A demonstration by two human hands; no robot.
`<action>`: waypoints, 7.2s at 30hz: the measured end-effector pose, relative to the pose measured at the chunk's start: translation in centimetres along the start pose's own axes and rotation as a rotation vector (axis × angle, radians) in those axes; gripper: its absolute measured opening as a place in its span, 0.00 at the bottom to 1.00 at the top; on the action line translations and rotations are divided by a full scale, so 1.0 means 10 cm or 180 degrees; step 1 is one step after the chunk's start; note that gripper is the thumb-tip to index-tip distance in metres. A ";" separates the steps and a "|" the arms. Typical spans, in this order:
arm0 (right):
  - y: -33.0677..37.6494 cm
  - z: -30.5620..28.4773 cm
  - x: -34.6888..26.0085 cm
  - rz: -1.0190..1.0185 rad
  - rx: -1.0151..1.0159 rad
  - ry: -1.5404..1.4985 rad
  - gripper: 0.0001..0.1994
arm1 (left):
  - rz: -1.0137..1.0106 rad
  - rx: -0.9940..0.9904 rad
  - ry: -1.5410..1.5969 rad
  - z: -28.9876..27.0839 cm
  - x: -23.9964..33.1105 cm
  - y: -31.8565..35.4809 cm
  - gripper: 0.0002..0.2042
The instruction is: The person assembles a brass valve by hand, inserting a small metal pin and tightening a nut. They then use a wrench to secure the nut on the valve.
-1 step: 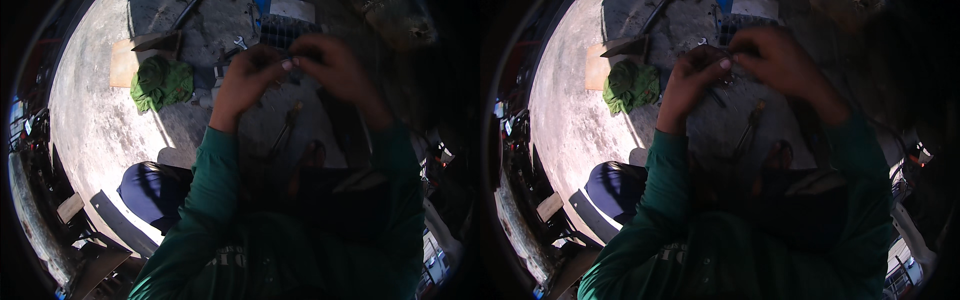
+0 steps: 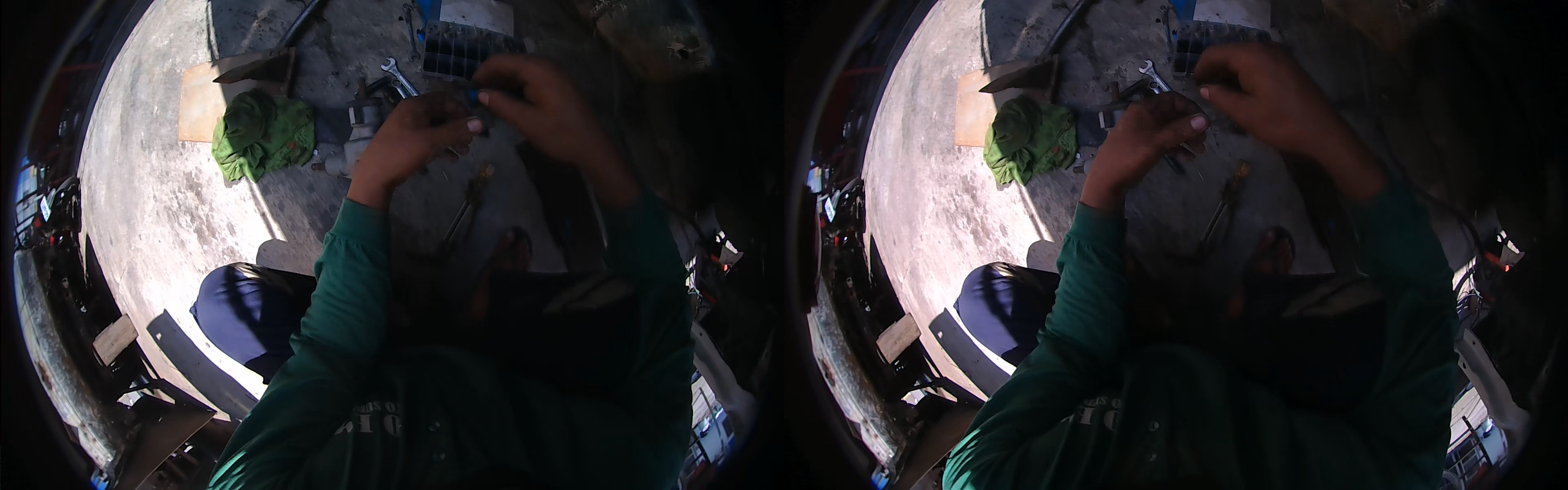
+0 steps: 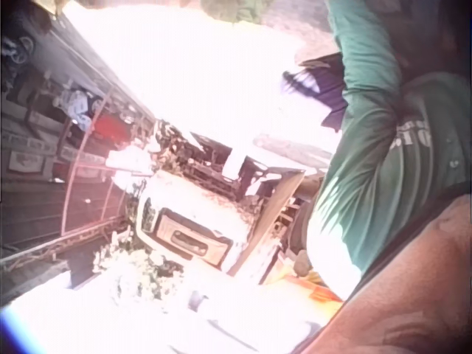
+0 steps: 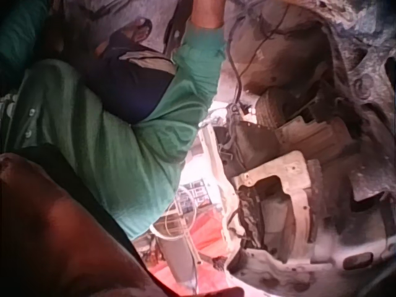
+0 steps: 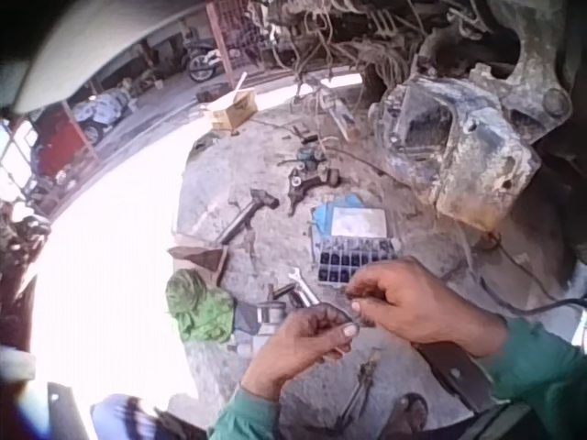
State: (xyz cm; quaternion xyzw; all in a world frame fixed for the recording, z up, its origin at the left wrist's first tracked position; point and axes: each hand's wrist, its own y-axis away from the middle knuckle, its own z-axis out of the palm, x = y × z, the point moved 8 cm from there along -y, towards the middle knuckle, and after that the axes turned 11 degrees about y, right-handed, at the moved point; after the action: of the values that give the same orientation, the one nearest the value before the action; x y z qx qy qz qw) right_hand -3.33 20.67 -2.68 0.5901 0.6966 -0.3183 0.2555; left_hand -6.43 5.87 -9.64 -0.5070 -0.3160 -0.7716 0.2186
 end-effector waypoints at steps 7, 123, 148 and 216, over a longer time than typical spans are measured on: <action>0.10 0.12 0.20 0.0264 -0.0063 -0.0189 0.12 | -0.1195 -0.0552 -0.2941 0.18 -2.60 0.47 0.29; 0.17 -0.24 -0.71 -0.0186 0.0869 0.0712 0.05 | 0.0722 0.0185 0.1581 0.50 0.23 0.19 0.21; 0.18 -0.22 -0.70 -0.0229 0.0965 0.0598 0.06 | 0.0685 0.0221 0.1563 0.46 0.25 0.19 0.20; 0.14 -0.13 -0.50 0.0179 0.0688 0.0203 0.04 | 0.0575 0.0437 0.1000 0.41 0.16 0.17 0.14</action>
State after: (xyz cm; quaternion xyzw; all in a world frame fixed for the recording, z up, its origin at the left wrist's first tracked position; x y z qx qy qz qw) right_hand -1.06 18.54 1.63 0.6434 0.6491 -0.3653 0.1768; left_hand -3.27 7.56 -6.57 -0.3905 -0.2831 -0.7951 0.3676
